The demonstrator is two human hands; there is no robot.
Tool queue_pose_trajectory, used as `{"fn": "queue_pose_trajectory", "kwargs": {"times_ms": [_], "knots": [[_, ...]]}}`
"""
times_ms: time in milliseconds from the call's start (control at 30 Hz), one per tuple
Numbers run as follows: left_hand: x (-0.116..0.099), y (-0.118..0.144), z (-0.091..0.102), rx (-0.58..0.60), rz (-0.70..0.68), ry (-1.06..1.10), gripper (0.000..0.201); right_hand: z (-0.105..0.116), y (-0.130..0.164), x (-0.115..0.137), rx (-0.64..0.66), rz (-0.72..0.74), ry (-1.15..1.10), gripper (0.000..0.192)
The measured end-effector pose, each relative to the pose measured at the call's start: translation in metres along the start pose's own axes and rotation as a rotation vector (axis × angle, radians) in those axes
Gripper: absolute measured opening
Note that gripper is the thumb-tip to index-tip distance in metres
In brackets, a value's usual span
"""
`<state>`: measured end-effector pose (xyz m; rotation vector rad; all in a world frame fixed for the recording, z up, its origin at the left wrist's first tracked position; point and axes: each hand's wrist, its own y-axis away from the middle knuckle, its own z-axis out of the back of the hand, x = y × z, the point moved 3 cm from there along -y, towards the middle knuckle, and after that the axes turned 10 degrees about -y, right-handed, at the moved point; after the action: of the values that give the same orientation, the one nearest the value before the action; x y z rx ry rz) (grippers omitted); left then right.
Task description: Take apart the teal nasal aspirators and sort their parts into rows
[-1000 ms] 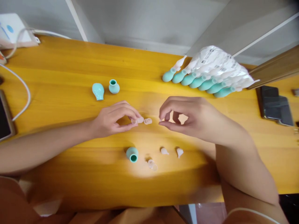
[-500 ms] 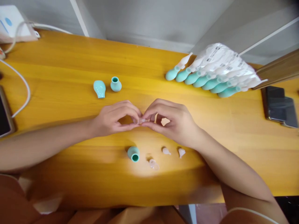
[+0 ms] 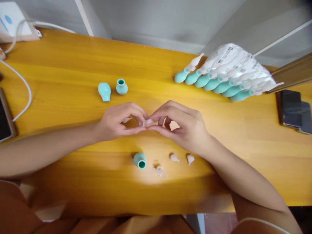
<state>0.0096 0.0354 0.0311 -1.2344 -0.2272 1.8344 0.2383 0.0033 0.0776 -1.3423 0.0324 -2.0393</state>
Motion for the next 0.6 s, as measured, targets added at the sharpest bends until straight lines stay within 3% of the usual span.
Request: {"fn": "queue_pose_trajectory", "kwargs": {"times_ms": [200, 600], "knots": [[0.004, 0.0018, -0.0009, -0.042, 0.066, 0.063, 0.021, 0.0002, -0.0001, -0.0024, -0.01, 0.054, 0.027, 0.013], [0.0053, 0.0036, -0.0014, -0.017, 0.111, 0.065, 0.02, -0.0009, 0.0, -0.0033, 0.022, 0.08, 0.063, 0.017]]}}
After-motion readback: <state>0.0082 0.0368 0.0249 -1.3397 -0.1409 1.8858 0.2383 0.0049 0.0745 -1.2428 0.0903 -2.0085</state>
